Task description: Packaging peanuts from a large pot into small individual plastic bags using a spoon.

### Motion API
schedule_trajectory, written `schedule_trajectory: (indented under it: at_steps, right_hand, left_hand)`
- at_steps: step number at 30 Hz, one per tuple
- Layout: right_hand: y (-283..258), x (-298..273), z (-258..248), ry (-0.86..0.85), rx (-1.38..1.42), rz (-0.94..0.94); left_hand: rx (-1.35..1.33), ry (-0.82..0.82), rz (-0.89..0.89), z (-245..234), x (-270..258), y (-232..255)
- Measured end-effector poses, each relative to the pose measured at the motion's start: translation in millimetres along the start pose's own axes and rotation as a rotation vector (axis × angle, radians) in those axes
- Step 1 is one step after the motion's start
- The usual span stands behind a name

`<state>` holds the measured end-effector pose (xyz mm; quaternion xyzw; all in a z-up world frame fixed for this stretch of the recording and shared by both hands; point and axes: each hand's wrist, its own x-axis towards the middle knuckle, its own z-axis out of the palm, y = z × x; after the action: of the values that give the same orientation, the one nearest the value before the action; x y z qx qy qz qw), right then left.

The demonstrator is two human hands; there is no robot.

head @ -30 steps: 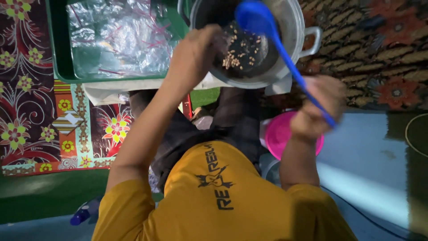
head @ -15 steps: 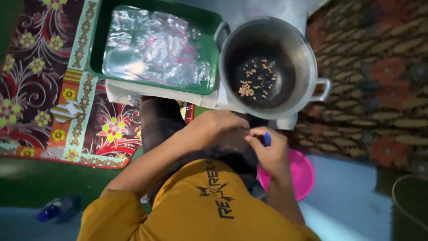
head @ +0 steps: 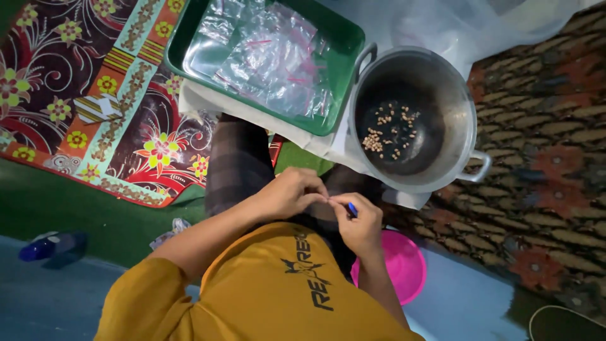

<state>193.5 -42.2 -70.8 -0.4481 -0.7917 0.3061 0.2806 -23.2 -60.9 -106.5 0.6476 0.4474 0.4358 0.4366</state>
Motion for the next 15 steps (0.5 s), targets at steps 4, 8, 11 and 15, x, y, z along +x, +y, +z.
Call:
schedule_trajectory:
  at_steps: [4, 8, 11, 15]
  right_hand:
    - [0.6, -0.4, 0.9, -0.014, -0.012, 0.152]
    - [28.4, -7.8, 5.5, -0.105, -0.089, 0.378]
    - [44.9, -15.6, 8.4, -0.148, -0.129, 0.398]
    - [27.3, -14.2, 8.3, -0.16, -0.1, 0.567]
  left_hand:
    - [0.087, -0.126, 0.045, -26.9, 20.2, 13.2]
    - [0.325, -0.184, -0.004, -60.5, 64.8, 14.3]
    - [0.265, -0.007, 0.051, -99.7, 105.2, 28.7]
    - [0.179, 0.222, 0.319, -140.1, 168.8, 43.5]
